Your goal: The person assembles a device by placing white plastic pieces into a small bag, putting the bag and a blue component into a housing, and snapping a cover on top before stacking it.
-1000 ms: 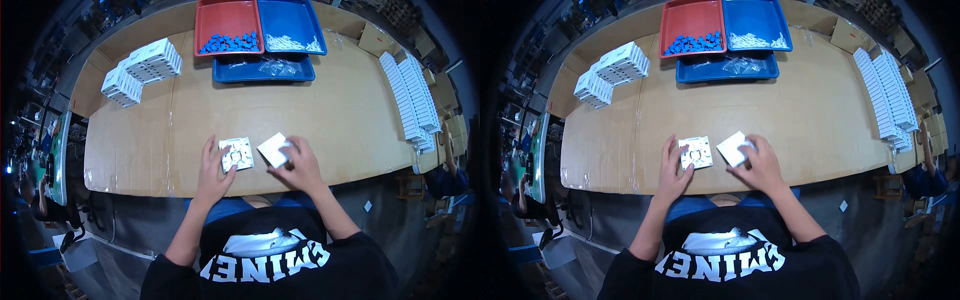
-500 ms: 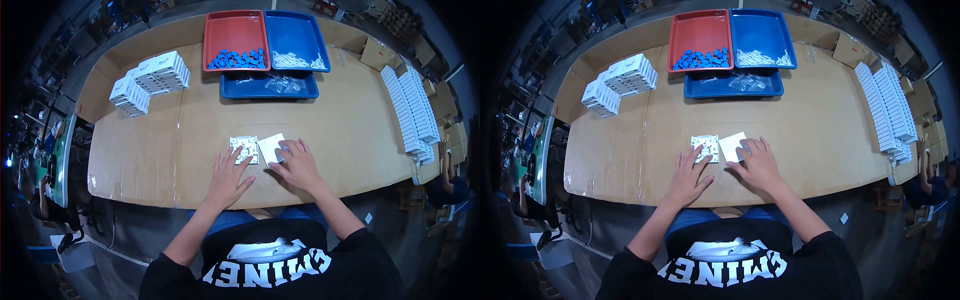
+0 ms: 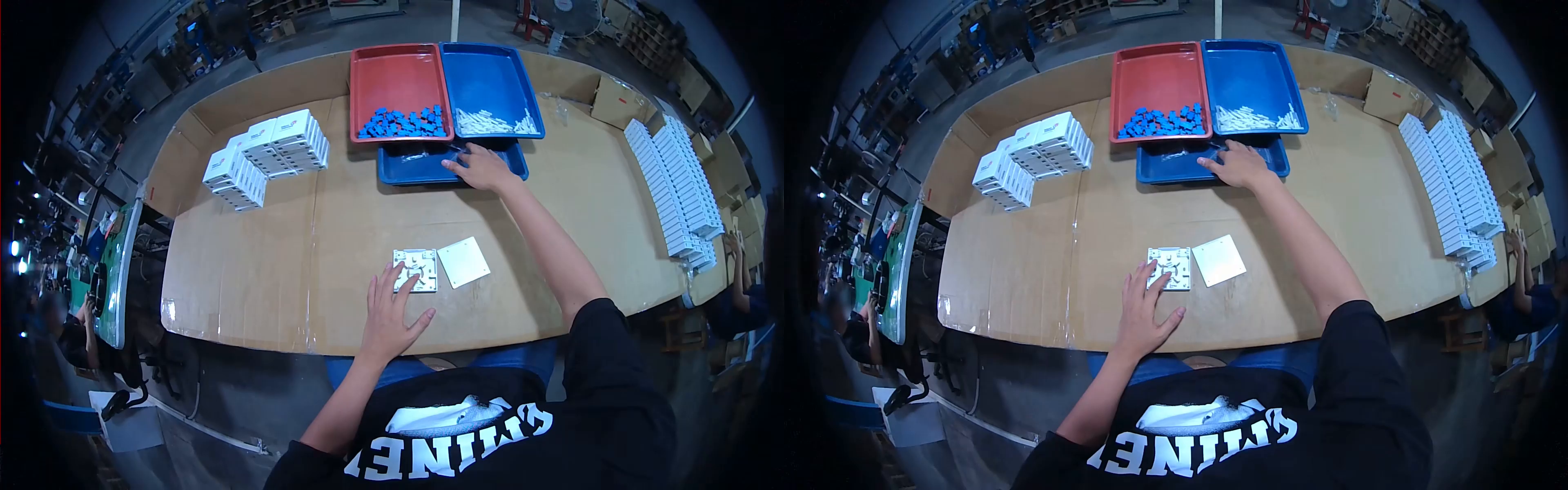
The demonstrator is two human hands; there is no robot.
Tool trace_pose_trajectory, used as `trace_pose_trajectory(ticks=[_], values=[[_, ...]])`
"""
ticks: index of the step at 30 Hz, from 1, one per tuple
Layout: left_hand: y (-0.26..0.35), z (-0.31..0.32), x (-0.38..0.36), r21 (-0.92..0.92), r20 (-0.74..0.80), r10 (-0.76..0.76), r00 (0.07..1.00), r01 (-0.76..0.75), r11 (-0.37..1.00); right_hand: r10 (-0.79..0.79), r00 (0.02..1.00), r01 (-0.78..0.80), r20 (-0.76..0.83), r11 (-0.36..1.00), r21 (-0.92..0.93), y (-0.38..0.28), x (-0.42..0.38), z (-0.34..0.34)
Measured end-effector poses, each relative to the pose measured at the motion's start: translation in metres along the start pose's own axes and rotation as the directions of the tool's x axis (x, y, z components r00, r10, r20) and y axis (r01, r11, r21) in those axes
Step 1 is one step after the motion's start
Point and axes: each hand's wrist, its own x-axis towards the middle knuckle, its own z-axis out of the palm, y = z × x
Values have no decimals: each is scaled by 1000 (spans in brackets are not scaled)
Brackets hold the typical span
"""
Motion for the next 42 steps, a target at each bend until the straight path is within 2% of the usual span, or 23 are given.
trace_pose_trajectory(ticks=[4,6,7,9,10,11,13,14,15,17,19,23,24,25,27,29,31,33,35,38,40,41,42], values=[[-2,-1,-1,17,4,-9,1000,9,1000,-10,1000,10,-21,1000,9,9,1,8],[-2,-1,0,-7,-27,1,1000,-1,1000,-90,979,119,-184,981,155,16,-10,7],[-2,-2,-1,-10,-24,-1,1000,1,1000,-88,980,116,-181,981,154,19,-16,2],[-3,-2,0,-72,-90,-9,996,2,997,-176,946,263,-272,907,329,27,-37,-15],[-5,-2,1,-78,-86,-5,996,-2,997,-146,901,308,-410,880,362,19,-54,-23],[-7,-1,1,-97,-150,-34,988,20,995,-140,902,300,-407,883,361,17,-68,-26],[-5,3,6,-122,-208,-70,976,46,992,13,939,253,-344,652,715,12,-91,-27],[-1,4,12,-277,-239,-152,959,82,957,17,937,306,-348,433,848,5,-106,-23],[4,4,19,-425,-257,-240,936,113,898,17,942,296,-336,432,852,-5,-121,-23],[23,4,37,-499,-256,-308,916,148,854,3,975,214,-221,221,952,-26,-157,-15],[42,1,51,-807,-12,-494,869,283,518,6,986,161,-165,191,968,-49,-188,-6],[58,4,57,-782,-52,-465,884,254,570,41,991,116,-126,195,974,-81,-227,16],[56,9,55,-840,-26,-509,860,257,478,41,988,144,-150,114,983,-87,-232,20],[53,14,53,-888,5,-549,836,256,381,46,988,143,-148,109,984,-88,-233,25],[46,18,46,-890,-11,-550,835,243,387,94,977,191,-194,33,981,-87,-235,34],[42,17,41,-847,-48,-550,834,258,465,105,975,198,-194,-32,980,-92,-237,33],[47,14,41,-879,-67,-543,837,208,429,148,982,144,-119,-171,975,-98,-241,27],[53,8,43,-907,-89,-541,836,156,391,122,985,142,-124,-157,977,-97,-240,31],[62,0,45,-876,-8,-549,836,260,407,93,988,132,-119,-143,981,-99,-242,35],[53,3,37,-874,20,-524,852,270,404,160,981,149,-114,-232,961,-101,-245,36],[57,5,37,-883,-19,-530,848,234,407,82,994,-50,79,-309,950,-96,-248,36],[58,7,36,-891,-56,-540,840,202,407,87,993,-47,77,-310,950,-94,-249,37],[56,9,35,-891,-52,-537,842,205,406,38,989,-122,144,-350,929,-92,-250,39]])
